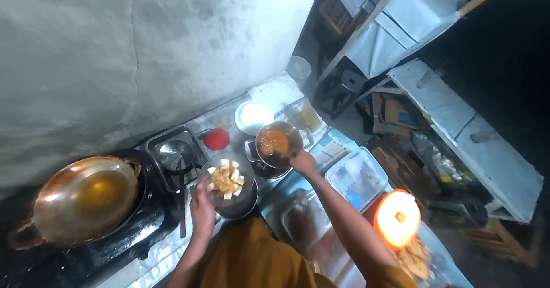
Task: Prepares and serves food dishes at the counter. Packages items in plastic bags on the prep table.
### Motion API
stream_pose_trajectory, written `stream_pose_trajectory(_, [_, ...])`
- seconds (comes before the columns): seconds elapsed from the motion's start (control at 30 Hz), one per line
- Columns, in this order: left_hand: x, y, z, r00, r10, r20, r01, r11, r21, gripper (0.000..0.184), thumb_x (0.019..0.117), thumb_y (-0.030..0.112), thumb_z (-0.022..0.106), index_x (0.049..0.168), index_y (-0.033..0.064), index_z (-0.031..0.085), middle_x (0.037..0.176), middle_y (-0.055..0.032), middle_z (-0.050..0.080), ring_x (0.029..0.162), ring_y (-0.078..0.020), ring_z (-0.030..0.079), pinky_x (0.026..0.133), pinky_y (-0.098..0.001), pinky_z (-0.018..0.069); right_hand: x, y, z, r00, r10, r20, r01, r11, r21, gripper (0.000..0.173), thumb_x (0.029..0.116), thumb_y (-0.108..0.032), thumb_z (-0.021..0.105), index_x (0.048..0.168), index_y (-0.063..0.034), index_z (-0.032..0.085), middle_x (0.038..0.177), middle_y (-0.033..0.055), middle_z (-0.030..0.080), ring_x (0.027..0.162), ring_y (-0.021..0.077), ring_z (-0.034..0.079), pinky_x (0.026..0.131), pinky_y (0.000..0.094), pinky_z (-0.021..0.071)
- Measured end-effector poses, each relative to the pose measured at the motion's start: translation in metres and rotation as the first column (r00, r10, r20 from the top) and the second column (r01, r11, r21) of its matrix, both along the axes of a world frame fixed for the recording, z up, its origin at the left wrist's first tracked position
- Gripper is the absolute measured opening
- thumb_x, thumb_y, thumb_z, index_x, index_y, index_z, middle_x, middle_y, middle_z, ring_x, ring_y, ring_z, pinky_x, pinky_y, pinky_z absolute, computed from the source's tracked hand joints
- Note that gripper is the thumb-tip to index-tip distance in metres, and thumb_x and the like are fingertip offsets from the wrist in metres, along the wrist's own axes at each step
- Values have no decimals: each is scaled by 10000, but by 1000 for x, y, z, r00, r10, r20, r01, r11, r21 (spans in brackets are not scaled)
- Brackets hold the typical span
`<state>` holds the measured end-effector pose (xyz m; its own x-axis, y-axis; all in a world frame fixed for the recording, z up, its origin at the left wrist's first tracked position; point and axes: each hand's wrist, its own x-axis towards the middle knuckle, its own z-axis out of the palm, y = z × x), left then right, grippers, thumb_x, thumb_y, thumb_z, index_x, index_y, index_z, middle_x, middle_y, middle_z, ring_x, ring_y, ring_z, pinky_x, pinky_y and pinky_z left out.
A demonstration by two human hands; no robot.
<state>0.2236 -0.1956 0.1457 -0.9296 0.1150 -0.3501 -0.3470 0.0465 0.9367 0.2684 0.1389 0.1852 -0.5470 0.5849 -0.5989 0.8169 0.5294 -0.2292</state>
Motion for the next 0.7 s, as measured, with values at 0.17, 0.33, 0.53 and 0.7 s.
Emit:
stream_pose_trajectory(0.17, [-14, 38, 2, 995, -98, -5, 98, 994, -50, 512, 1128, 384, 258, 1482, 107, 503, 1210, -140, 688, 919, -219, 722, 708, -409, 618, 12, 12, 31, 998, -19, -56, 21, 999, 42, 315, 955, -311, 554, 1194, -204, 730, 1141, 104, 736, 1101, 310, 684, 906, 590, 522])
stream_pose_trajectory(0.33, [-16, 75, 2, 982, -187, 31, 189, 980, -64, 515, 1131, 401, 262, 1516, 117, 453, 1282, -168, 642, 994, -251, 716, 775, -457, 631, 25, 18, 79, 989, 29, -147, -10, 992, 125, 300, 960, -283, 560, 1190, -204, 736, 1107, 83, 744, 1071, 292, 691, 908, 574, 520])
stream_pose_trajectory(0.53, [-16, 103, 6, 981, -178, 76, 176, 984, 32, 512, 1135, 377, 280, 1512, 68, 437, 1346, -204, 594, 1049, -277, 707, 807, -472, 636, 40, -3, 112, 963, 155, -220, -119, 979, 168, 307, 973, -275, 529, 1194, -222, 736, 1037, 60, 750, 1002, 266, 704, 868, 551, 534])
stream_pose_trajectory(0.7, [-15, 108, 10, 981, -180, 78, 175, 982, 65, 499, 1135, 382, 272, 1490, 96, 474, 1250, -183, 645, 984, -263, 719, 765, -459, 635, 52, -33, 95, 856, 418, -303, -244, 845, 475, 289, 975, -198, 503, 1136, -160, 740, 1071, 51, 765, 923, 264, 732, 812, 505, 556])
